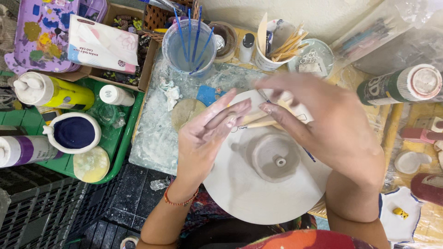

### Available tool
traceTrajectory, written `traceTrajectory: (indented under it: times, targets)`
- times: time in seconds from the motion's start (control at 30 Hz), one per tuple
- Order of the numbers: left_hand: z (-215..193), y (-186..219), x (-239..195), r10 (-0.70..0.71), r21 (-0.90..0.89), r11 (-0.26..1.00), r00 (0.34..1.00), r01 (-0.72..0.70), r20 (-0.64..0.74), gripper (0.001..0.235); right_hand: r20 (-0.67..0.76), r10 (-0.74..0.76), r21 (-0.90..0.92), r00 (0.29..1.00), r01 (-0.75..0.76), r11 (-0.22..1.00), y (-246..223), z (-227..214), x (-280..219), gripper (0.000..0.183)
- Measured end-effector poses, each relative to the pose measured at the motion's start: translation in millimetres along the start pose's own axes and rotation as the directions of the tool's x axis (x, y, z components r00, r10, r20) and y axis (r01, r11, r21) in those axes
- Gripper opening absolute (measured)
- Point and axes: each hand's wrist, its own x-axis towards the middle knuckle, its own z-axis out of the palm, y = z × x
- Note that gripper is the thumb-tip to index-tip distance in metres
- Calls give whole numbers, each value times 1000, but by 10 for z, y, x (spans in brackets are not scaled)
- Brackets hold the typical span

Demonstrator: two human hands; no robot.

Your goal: The person rolls small pieces of clay by hand, shapes them, and uses a thin wooden tool to attach them to the rim of a clay bowl on a pottery wheel.

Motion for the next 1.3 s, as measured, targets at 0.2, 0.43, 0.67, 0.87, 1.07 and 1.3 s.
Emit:
traceTrajectory:
  times: [0.2,0.43,0.67,0.87,1.07,1.3]
  targets:
    - [100,-20,131,-122,-153,979,989,134,86,57,-169,-337,-108,926,323,940,-125,-37,81,25]
    - [391,321,311,-185,-537,770,926,345,330,71,-270,-348,-181,898,308,934,-125,-66,-40,16]
    - [620,731,485,-67,-796,531,951,290,302,85,-117,-370,-254,922,333,908,-298,53,-188,48]
    - [596,871,388,61,-852,512,984,115,169,82,-33,-439,-204,898,424,882,-410,28,-295,68]
    - [543,872,230,32,-866,455,967,210,251,85,-67,-448,-388,892,390,835,-332,-1,-308,74]
    - [694,663,132,24,-830,454,926,325,376,83,-33,-467,-286,884,439,851,-282,164,-429,70]
